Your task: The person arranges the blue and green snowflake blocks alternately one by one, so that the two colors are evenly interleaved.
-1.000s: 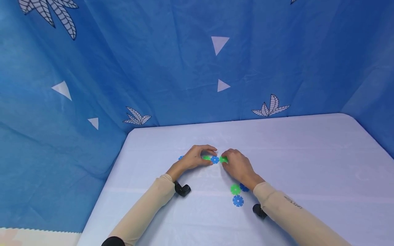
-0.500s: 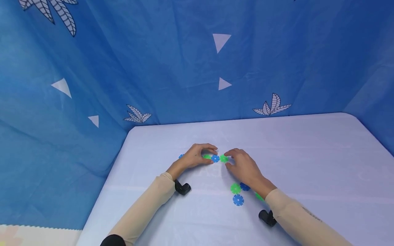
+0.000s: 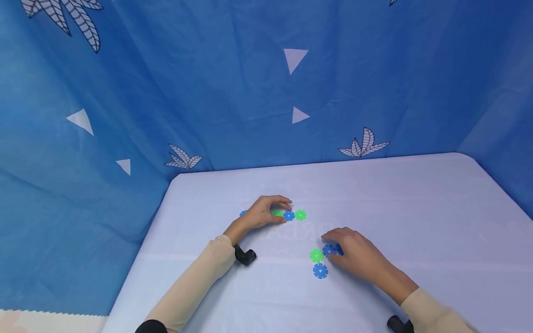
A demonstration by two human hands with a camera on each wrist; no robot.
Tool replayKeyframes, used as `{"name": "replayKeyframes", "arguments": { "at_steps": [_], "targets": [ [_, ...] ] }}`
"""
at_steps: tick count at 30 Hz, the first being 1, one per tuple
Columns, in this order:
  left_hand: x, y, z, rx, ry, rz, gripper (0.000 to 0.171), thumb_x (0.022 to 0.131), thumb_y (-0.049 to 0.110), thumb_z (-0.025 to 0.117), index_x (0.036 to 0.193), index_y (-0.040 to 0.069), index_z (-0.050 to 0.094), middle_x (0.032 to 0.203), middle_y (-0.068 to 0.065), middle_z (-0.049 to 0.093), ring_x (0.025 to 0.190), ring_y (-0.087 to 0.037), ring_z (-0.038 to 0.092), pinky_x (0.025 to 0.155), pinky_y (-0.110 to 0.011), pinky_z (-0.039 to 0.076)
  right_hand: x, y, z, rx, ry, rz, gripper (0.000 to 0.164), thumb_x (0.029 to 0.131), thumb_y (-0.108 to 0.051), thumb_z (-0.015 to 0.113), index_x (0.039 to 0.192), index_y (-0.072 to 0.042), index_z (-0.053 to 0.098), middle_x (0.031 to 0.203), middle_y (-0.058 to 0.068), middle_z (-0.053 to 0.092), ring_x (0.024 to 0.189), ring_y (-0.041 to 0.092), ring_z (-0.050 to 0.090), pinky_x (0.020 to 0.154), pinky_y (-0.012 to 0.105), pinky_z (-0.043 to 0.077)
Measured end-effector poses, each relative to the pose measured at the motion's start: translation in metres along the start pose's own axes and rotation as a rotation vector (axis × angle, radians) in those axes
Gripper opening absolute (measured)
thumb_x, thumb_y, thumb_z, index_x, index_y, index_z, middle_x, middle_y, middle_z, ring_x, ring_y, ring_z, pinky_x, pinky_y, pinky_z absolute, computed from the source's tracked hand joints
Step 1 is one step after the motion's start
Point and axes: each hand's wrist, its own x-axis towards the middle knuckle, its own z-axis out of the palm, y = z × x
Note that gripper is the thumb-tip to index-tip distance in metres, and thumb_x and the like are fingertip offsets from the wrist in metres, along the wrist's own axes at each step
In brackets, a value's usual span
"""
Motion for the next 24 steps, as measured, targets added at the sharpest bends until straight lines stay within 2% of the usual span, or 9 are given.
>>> {"name": "replayKeyframes", "arguments": {
  "at_steps": [5,12,15,24],
  "targets": [
    [0.001,0.002,0.0,0.017,0.002,-0.011,0.054,0.081,0.011,0.082,0.131,0.013,0.062,0.11,0.006,0.072,0.125,-0.011,0.052,0.109,-0.032,0.037,-0.01,0.008,0.006,-0.033,-0.008,-0.022,0.047,0.074,-0.021,0.085,0.118,-0.009,0.071,0.117,0.005,0.068,0.113,0.031,0.06,0.094,0.052,0.049],
    [0.01,0.01,0.004,-0.011,0.01,0.059,0.056,0.081,0.012,0.082,0.132,0.01,0.061,0.112,0.0,0.072,0.122,-0.01,0.055,0.108,-0.032,0.038,-0.013,0.011,0.009,-0.052,0.04,-0.046,0.042,0.074,-0.018,0.086,0.113,-0.011,0.073,0.111,0.001,0.069,0.107,0.027,0.063,0.091,0.049,0.052],
    [0.014,0.015,0.008,-0.026,0.009,0.066,0.056,0.081,0.011,0.082,0.133,0.01,0.061,0.113,-0.001,0.072,0.123,-0.01,0.054,0.109,-0.031,0.037,-0.013,0.012,0.011,-0.081,0.058,-0.067,0.037,0.076,-0.017,0.085,0.111,-0.012,0.074,0.108,-0.003,0.07,0.105,0.023,0.063,0.09,0.047,0.053],
    [0.023,0.021,0.019,0.012,0.014,0.002,0.057,0.079,0.009,0.083,0.132,0.013,0.062,0.113,0.005,0.071,0.126,-0.009,0.052,0.11,-0.03,0.035,-0.013,0.012,0.011,-0.125,0.102,-0.081,0.03,0.077,-0.014,0.083,0.106,-0.013,0.075,0.104,-0.005,0.071,0.103,0.021,0.062,0.088,0.045,0.053]
  ]
}}
